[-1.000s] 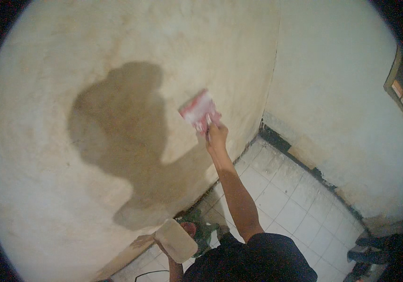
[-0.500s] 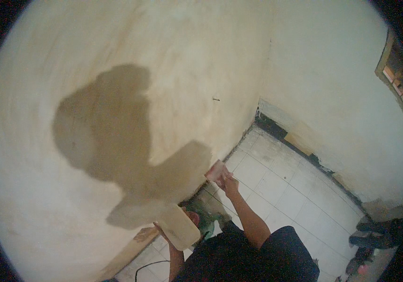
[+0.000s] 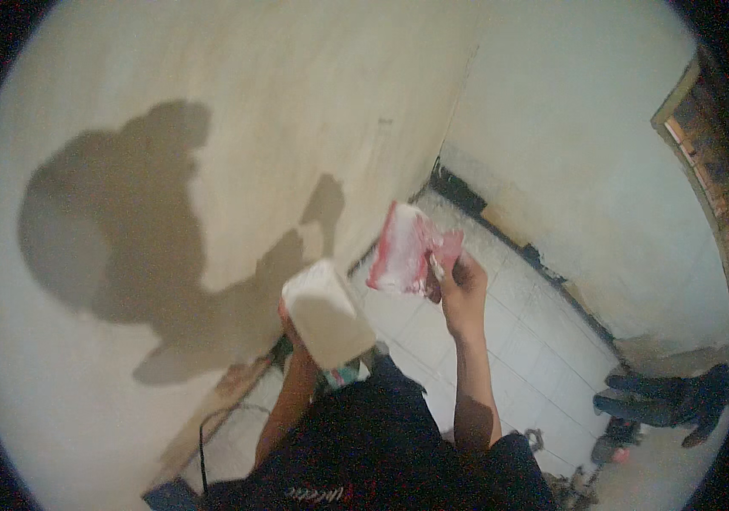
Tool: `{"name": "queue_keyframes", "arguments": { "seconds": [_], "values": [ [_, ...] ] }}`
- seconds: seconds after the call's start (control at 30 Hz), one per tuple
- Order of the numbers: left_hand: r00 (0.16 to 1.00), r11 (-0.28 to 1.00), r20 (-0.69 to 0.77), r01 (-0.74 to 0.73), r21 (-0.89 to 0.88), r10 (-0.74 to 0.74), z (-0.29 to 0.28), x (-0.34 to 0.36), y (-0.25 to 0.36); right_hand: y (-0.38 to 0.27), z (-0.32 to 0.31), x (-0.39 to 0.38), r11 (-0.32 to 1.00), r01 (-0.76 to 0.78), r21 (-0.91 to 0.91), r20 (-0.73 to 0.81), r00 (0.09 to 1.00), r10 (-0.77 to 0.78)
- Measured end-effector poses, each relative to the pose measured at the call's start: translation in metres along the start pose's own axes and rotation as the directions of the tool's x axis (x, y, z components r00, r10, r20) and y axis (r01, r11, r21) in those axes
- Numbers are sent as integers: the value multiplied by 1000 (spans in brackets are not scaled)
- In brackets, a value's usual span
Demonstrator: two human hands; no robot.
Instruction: The person applies plaster to a wall using a spatula, dipping the spatula into a container to gather more material and spreading it across the wall surface in multiple areas.
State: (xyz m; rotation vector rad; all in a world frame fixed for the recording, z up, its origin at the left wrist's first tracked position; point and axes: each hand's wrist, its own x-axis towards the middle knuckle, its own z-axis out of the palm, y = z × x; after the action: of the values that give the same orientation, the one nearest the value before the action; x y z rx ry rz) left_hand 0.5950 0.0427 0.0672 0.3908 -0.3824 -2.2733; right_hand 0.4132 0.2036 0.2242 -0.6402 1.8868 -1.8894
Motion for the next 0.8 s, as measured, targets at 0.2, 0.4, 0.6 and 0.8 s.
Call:
{"name": "queue_keyframes", "arguments": {
  "seconds": [0.2, 0.4, 0.6, 0.8],
  "values": [
    [993, 998, 117, -28, 60, 20, 56, 2, -3, -45, 44, -22, 780, 316, -540, 251, 945, -209],
    [999, 998, 33, 20, -60, -18, 39, 4, -11, -28, 86, -18, 398, 436, -807, 410, 899, -154],
    [972, 946, 164, 206, -250, -168, 20, 9, -20, 20, 88, 1, 525, 533, -663, 509, 836, -205],
    [960, 956, 225, 213, -200, -166, 24, 9, -18, 55, 85, 20, 763, 368, -532, 523, 851, -46]
  ]
}}
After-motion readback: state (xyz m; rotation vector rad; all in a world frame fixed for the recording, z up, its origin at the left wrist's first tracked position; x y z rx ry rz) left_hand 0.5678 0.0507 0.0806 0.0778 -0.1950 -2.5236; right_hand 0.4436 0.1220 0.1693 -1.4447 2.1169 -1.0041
